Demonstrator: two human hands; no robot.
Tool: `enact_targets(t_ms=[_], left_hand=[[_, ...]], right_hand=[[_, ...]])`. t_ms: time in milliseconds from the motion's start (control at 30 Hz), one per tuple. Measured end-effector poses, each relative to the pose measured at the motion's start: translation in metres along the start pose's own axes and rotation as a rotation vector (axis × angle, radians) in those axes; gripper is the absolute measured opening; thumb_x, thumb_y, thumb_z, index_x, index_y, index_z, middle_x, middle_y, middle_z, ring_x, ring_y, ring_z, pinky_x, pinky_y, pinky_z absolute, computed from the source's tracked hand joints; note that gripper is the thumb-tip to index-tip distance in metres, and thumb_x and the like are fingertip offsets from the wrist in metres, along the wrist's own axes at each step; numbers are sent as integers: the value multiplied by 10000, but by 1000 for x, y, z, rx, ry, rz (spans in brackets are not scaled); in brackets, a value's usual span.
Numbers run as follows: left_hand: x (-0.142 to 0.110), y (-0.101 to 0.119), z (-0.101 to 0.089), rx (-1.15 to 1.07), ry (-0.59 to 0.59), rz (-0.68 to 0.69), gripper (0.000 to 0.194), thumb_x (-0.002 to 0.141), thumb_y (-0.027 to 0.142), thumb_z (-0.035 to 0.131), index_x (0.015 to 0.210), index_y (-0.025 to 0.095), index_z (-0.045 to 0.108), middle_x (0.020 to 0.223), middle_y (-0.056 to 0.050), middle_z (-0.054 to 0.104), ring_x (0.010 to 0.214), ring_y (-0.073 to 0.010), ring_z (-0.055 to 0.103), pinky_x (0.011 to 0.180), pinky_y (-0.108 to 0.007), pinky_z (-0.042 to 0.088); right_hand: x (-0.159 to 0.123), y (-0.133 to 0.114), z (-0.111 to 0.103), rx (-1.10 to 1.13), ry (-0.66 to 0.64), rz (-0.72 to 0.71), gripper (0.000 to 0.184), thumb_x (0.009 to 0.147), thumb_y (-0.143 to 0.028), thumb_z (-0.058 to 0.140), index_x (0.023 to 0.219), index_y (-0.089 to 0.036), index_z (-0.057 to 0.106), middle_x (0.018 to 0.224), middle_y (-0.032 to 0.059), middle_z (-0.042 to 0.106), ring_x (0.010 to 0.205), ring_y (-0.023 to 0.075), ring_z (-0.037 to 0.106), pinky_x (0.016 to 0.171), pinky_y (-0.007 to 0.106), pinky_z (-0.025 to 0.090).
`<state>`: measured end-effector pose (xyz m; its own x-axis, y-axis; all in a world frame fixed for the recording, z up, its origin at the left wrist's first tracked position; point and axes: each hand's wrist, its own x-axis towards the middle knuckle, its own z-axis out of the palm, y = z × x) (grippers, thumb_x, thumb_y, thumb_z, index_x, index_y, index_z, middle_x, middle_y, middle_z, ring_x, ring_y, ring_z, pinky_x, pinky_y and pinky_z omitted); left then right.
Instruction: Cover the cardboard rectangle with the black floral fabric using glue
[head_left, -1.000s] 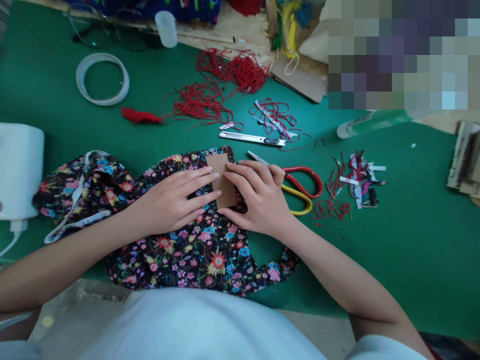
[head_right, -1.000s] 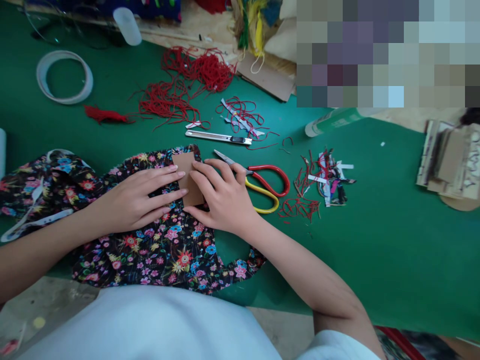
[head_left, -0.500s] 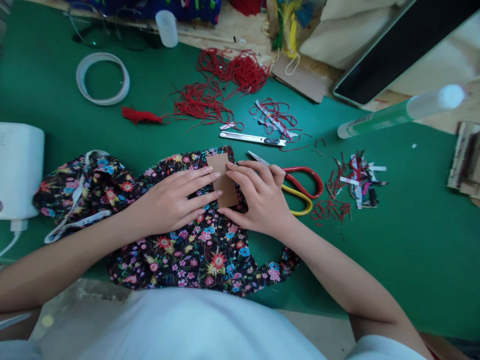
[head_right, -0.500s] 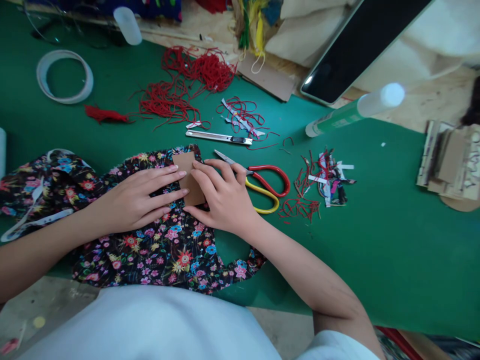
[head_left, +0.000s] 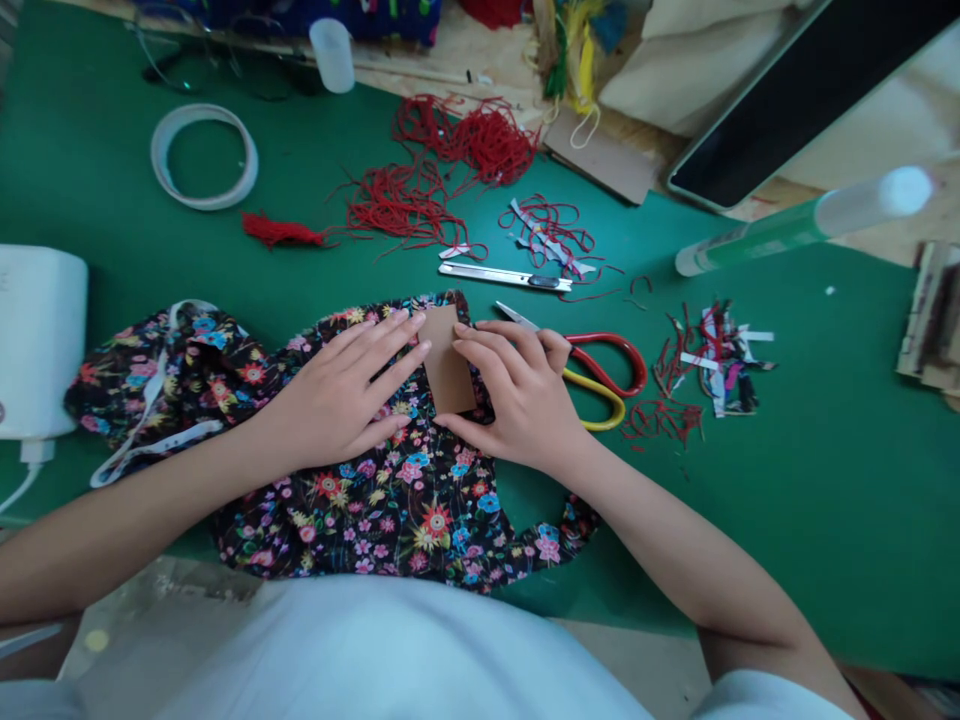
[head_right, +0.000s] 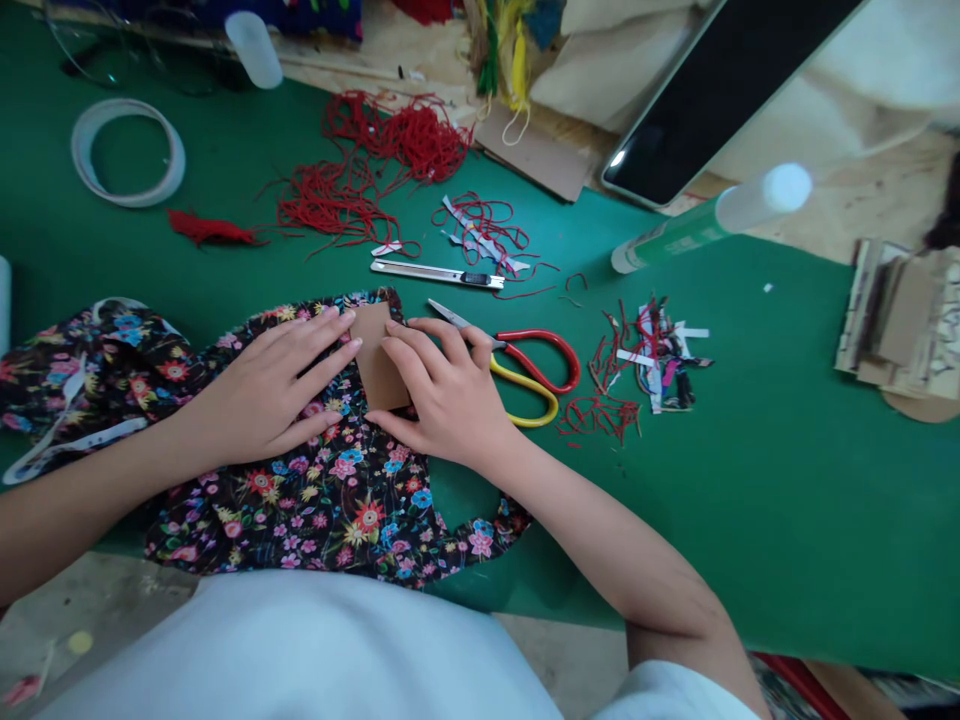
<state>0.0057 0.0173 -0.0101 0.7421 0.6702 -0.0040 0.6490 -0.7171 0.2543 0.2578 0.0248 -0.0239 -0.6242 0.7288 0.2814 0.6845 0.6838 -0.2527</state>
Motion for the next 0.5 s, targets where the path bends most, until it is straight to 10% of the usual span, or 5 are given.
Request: enact_targets(t_ms=[500], left_hand=[[-1,-2,0,4,-43,-33,681,991,399,496,1569,104,291,1662,-239,173,1563,-363,153,1232,-550,246]], right_hand=[[0,0,-2,56,-18,22,612,919,-590,537,1340,-152,465,1351,155,648,1243,306,545,1049,474,295]])
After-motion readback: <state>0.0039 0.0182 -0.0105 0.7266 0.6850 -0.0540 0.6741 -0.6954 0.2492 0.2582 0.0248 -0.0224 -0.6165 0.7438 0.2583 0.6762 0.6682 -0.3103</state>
